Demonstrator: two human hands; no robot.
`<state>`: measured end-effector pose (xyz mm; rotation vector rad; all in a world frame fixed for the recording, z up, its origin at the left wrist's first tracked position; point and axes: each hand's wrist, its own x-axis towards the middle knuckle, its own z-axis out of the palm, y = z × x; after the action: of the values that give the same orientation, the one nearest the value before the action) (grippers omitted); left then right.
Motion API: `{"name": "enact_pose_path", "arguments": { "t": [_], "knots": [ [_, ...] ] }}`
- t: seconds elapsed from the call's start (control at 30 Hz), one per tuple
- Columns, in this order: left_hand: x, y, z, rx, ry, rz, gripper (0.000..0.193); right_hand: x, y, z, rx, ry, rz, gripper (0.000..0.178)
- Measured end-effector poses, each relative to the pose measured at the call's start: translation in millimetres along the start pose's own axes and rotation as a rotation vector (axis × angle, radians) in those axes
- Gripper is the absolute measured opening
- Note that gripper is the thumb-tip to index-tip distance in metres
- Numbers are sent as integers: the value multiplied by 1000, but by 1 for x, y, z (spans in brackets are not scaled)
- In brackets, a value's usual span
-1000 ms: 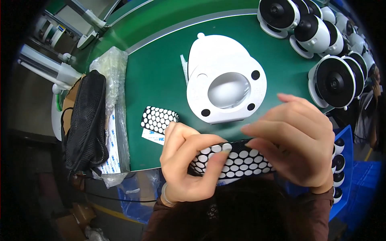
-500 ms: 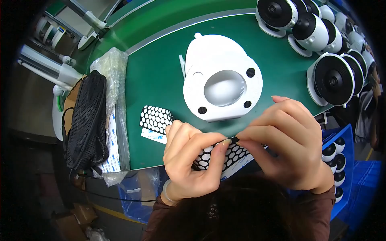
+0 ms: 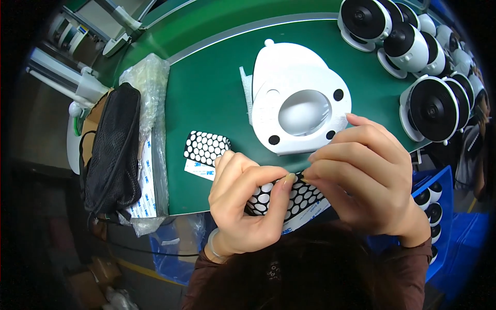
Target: Applying small circular stickers to security camera housings and organizing components on a factory assembly line.
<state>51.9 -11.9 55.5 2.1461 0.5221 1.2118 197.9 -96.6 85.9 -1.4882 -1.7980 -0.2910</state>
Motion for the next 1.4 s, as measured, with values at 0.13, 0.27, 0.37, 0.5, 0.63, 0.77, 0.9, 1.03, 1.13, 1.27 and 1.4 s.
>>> {"name": "enact_pose_path", "arguments": {
  "t": [0.13, 0.27, 0.37, 0.5, 0.63, 0.77, 0.9, 1.03, 1.13, 1.27, 1.4],
  "knots": [
    [-1, -3, -6, -2, -16, -30, 13, 5, 2, 6, 41, 6, -61, 17],
    [4, -3, -8, 12, 37, -32, 11, 15, 0, 1, 37, -62, -73, 15],
    [8, -10, -6, -107, 13, -72, 8, 36, 6, 0, 96, 66, -27, 8],
    [13, -13, 3, -97, -20, -11, 7, 49, 7, 6, -3, 129, 93, 8],
    [13, -13, 4, -67, -20, -18, 8, 50, 10, 12, 25, 95, 124, 8],
    [13, -14, 4, -68, -7, 10, 9, 50, 9, 13, 7, 98, 149, 9],
    [14, -15, 4, -71, -16, 4, 10, 51, 10, 13, -13, 74, 143, 9],
    [14, -15, 3, -91, -18, 1, 10, 52, 8, 12, 28, 69, 173, 8],
    [13, -16, 3, -95, -15, 8, 11, 52, 7, 13, 92, 78, 186, 8],
    [12, -14, 4, -103, -14, 2, 11, 50, 5, 11, 93, 68, 212, 8],
    [10, -18, 4, -99, -10, 12, 10, 49, 6, 16, 20, 67, 199, 7]
  ]
}}
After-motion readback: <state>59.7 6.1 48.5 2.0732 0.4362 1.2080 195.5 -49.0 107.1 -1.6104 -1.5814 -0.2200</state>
